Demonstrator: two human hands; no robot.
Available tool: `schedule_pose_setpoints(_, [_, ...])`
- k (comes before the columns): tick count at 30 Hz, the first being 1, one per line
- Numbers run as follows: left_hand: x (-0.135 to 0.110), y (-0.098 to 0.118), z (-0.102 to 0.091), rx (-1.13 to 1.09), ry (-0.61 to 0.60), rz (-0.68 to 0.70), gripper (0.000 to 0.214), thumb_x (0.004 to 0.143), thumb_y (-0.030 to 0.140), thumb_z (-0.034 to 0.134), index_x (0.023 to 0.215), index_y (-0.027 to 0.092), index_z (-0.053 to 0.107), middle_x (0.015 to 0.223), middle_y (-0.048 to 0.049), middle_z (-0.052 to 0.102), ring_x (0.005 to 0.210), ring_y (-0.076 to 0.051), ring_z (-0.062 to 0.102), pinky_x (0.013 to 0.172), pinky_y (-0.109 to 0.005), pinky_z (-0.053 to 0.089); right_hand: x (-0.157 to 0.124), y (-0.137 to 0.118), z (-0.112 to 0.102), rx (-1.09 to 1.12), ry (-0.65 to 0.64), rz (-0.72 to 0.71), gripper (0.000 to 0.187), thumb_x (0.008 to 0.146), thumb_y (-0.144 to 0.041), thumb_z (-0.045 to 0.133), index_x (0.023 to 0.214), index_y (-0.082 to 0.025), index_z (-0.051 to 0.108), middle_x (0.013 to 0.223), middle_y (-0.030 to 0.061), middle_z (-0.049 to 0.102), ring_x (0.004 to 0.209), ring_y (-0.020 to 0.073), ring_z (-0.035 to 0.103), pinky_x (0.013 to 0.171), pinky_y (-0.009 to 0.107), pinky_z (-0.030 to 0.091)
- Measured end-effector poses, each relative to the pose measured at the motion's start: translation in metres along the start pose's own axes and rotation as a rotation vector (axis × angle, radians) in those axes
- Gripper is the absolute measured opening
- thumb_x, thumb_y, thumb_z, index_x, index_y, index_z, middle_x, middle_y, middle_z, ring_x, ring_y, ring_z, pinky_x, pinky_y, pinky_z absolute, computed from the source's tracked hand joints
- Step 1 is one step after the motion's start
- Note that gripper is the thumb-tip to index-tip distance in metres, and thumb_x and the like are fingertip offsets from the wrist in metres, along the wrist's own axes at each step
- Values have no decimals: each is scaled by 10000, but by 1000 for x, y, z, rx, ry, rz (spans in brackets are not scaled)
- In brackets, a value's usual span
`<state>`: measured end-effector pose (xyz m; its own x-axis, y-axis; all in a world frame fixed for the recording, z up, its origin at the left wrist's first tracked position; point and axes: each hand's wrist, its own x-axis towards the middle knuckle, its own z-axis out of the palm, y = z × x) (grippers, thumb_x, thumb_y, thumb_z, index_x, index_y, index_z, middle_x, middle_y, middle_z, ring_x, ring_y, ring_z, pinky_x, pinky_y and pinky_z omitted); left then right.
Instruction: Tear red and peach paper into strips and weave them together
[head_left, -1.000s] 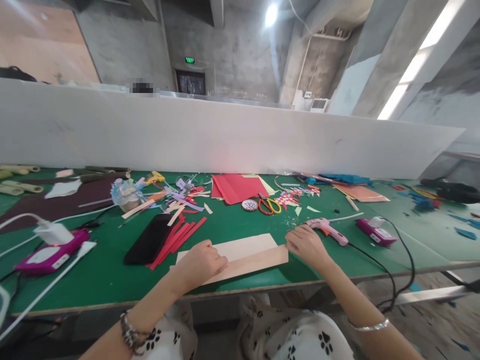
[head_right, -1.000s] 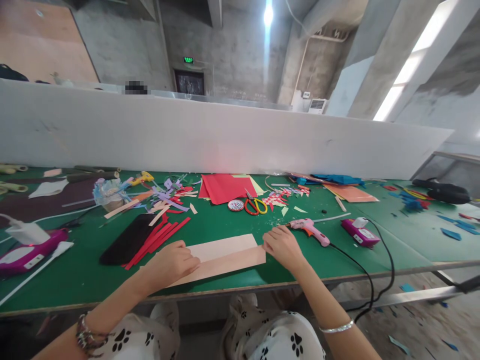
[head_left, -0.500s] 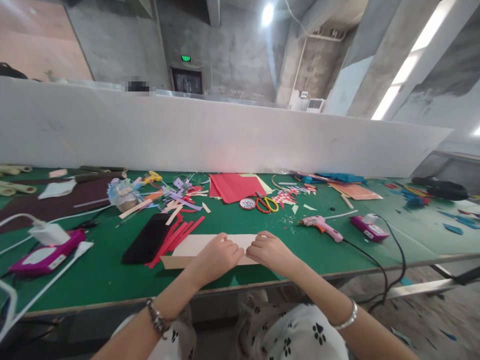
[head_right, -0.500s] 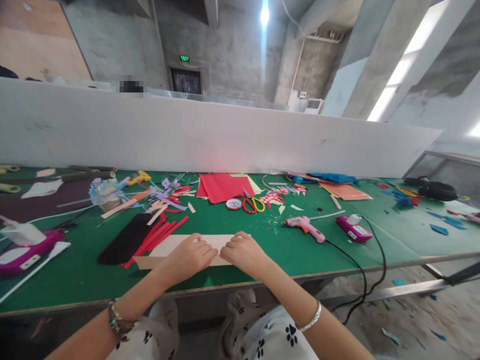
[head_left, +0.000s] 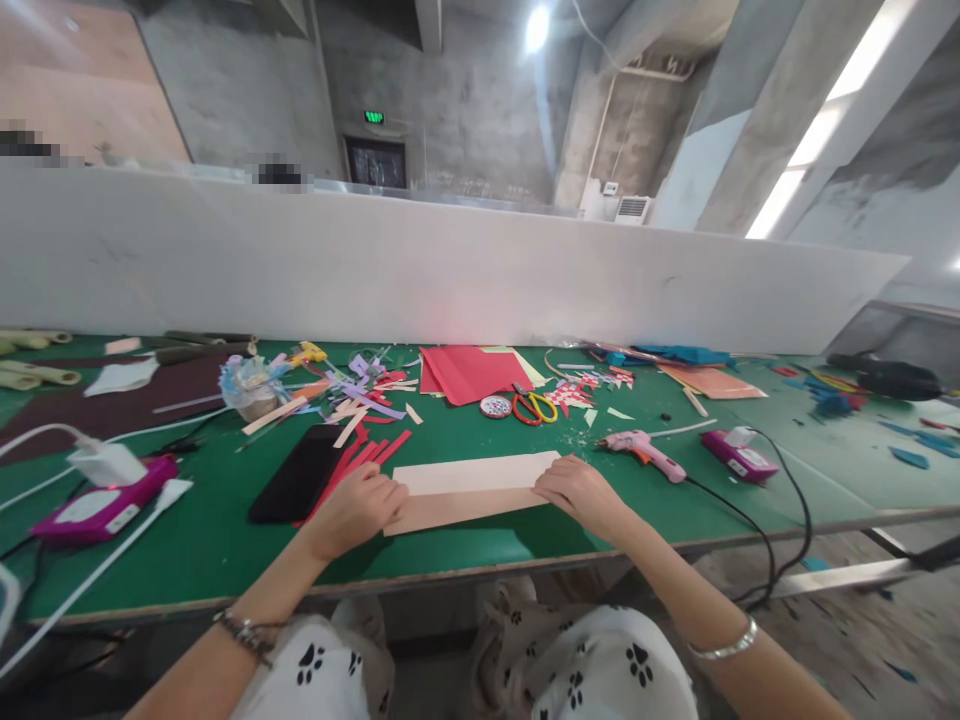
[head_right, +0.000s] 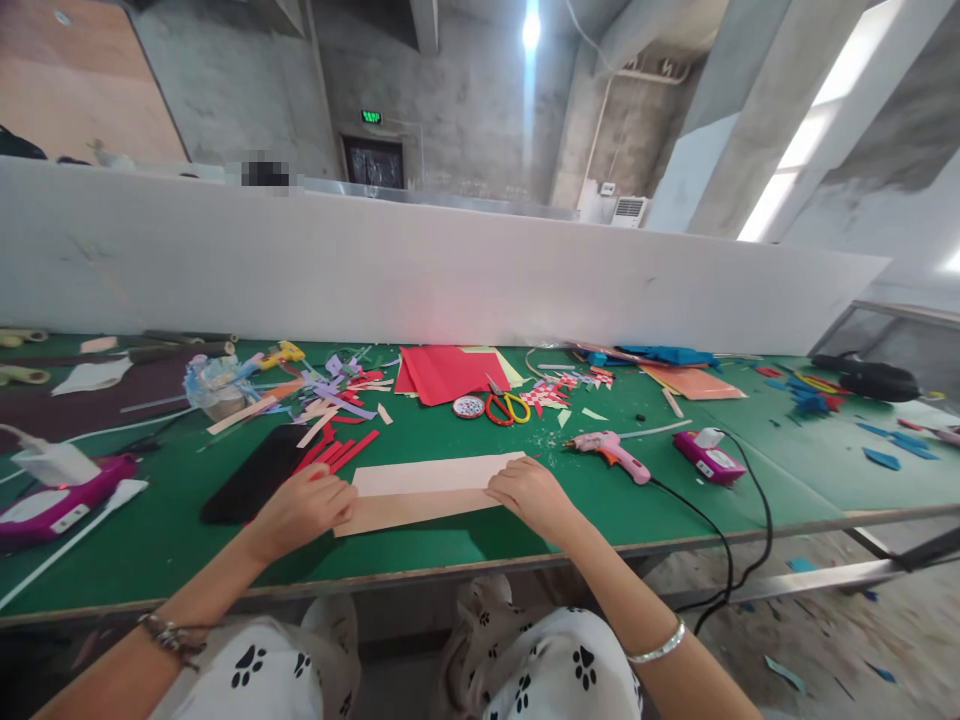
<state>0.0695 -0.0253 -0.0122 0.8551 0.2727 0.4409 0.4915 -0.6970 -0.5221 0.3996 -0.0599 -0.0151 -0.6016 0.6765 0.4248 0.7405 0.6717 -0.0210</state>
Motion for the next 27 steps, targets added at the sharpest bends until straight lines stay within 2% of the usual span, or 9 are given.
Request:
schedule_pose_setpoints(7, [-25,-25,-8,37,12,-52,287,838,98,383,594,193,502,500,32,495,495,-124,468,602,-290,322,-5,7,12,-181,93,-52,304,917,-203,384,691,-163,583,612,14,581,642,135,497,656,264,331])
schedule_pose_setpoints(11, [-10,-9,-12,-31,87,-157,223,829,117,414,667,185,552,567,20,571,548,-124,518,649,-287,359,-13,-1,21,-253,119,-121,210,901,-169,412,793,-164,592,696,22,608,693,136,498,721,273,354])
schedule_pose_setpoints(13, [5,7,-14,-165,107,-198,180,847,202,416,836,179,594,741,-18,641,726,-152,577,721,-292,392,-16,-8,24,-241,108,-149,176,893,-162,421,832,-168,586,734,22,619,704,136,497,732,275,363])
schedule_pose_setpoints(15, [18,23,-15,-330,-18,-203,317,841,352,454,1076,166,555,1014,-72,631,947,-198,556,821,-321,404,-19,-15,24,-196,89,-141,160,885,-163,427,829,-173,576,746,22,617,708,139,497,732,278,373])
schedule_pose_setpoints(17, [26,36,-15,-462,-150,-207,486,811,491,478,1176,174,513,1160,-100,572,1062,-244,502,890,-370,388,-22,-22,22,-104,57,-98,147,874,-170,432,812,-181,565,782,28,613,740,144,503,763,291,378])
schedule_pose_setpoints(19, [28,44,-13,-570,-266,-225,393,858,473,412,1118,223,568,1174,-74,568,1077,-235,495,910,-374,382,-26,-29,20,9,15,-12,116,859,-195,448,814,-190,555,865,40,604,810,159,510,839,327,365])
schedule_pose_setpoints(22, [23,52,-7,-636,-373,-253,312,916,334,330,1072,254,588,1163,-42,574,1061,-198,507,904,-344,389,-32,-37,20,137,-51,151,87,838,-256,489,868,-194,541,999,63,574,940,191,496,938,388,307])
schedule_pose_setpoints(24, [19,56,-3,-604,-386,-265,321,893,326,393,1168,219,518,1203,-70,546,1082,-219,491,905,-359,387,-35,-40,21,182,-89,232,175,823,-304,516,958,-192,527,1069,81,551,1020,214,469,956,399,288])
schedule_pose_setpoints(27, [18,60,0,-527,-412,-317,450,842,341,491,1251,168,424,1198,-109,539,1066,-252,493,861,-376,404,-33,-40,21,209,-153,297,410,782,-369,569,1143,-206,466,1145,95,524,1078,240,439,928,397,297])
